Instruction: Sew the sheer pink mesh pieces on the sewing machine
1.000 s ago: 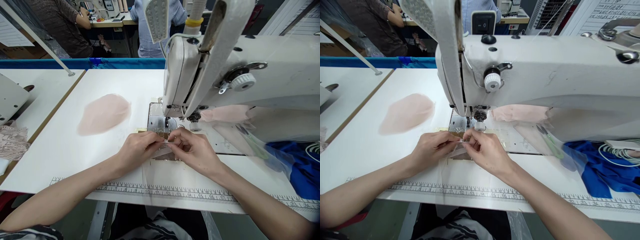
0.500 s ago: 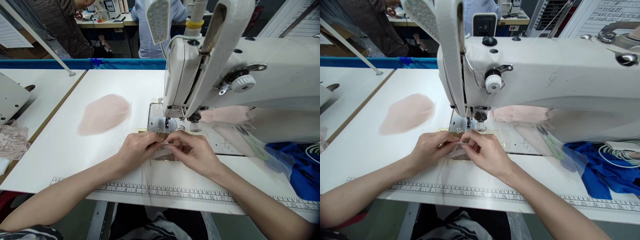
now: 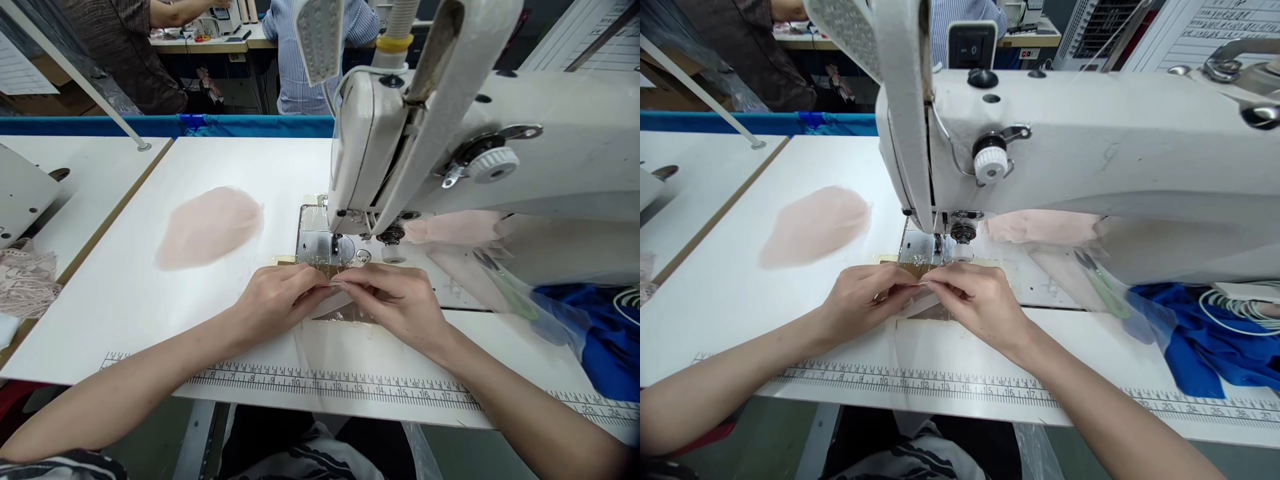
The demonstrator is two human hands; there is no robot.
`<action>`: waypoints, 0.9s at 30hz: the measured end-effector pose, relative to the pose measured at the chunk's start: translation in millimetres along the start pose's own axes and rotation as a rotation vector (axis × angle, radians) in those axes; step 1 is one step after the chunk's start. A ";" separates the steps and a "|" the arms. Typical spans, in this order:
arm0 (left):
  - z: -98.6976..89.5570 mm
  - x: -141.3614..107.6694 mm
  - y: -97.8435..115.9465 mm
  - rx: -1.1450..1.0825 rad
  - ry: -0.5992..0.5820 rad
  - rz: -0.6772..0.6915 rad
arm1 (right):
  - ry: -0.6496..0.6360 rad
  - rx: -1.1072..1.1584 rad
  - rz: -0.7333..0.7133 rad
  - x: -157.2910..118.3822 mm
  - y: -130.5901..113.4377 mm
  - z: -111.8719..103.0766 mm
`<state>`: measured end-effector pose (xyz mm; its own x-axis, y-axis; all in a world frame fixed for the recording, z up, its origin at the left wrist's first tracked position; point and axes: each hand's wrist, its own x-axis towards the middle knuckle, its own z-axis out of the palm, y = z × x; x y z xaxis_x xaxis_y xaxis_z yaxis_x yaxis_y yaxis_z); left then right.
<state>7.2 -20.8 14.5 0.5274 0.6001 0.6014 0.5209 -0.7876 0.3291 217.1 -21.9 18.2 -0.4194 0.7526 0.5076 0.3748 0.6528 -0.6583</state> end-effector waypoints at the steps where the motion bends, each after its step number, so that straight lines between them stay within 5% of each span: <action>1: -0.3 -0.3 0.9 -0.001 -0.015 -0.028 | 0.038 -0.060 -0.072 -1.5 1.7 0.0; 5: -0.3 -2.5 2.8 -0.044 -0.063 -0.124 | 0.046 -0.353 -0.401 -7.7 4.7 -3.0; 9: 0.8 -3.8 1.6 -0.087 -0.050 -0.056 | -0.127 -0.463 -0.451 -7.5 -1.2 -9.3; 13: -3.8 -0.1 4.3 -0.196 -0.054 -0.148 | -0.157 -0.366 -0.354 -4.5 -9.0 -13.6; 15: -7.2 2.7 7.2 -0.331 -0.200 -0.271 | -0.171 -0.247 -0.247 -2.8 -12.8 -15.3; 18: -6.9 3.5 9.4 -0.398 -0.415 -0.394 | -0.305 -0.037 0.110 1.3 -16.0 -16.7; 21: 1.9 -0.6 7.2 -0.164 -0.343 -0.319 | -0.387 -0.004 0.387 5.3 -11.4 -13.7; 27: 14.6 -5.4 0.0 0.212 -0.186 -0.147 | -0.239 -0.284 0.372 5.0 8.5 -0.4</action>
<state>14.2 -22.0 0.6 0.5394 0.7362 0.4087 0.7187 -0.6555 0.2321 218.5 -12.6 15.4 -0.3796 0.9192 0.1048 0.7300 0.3672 -0.5764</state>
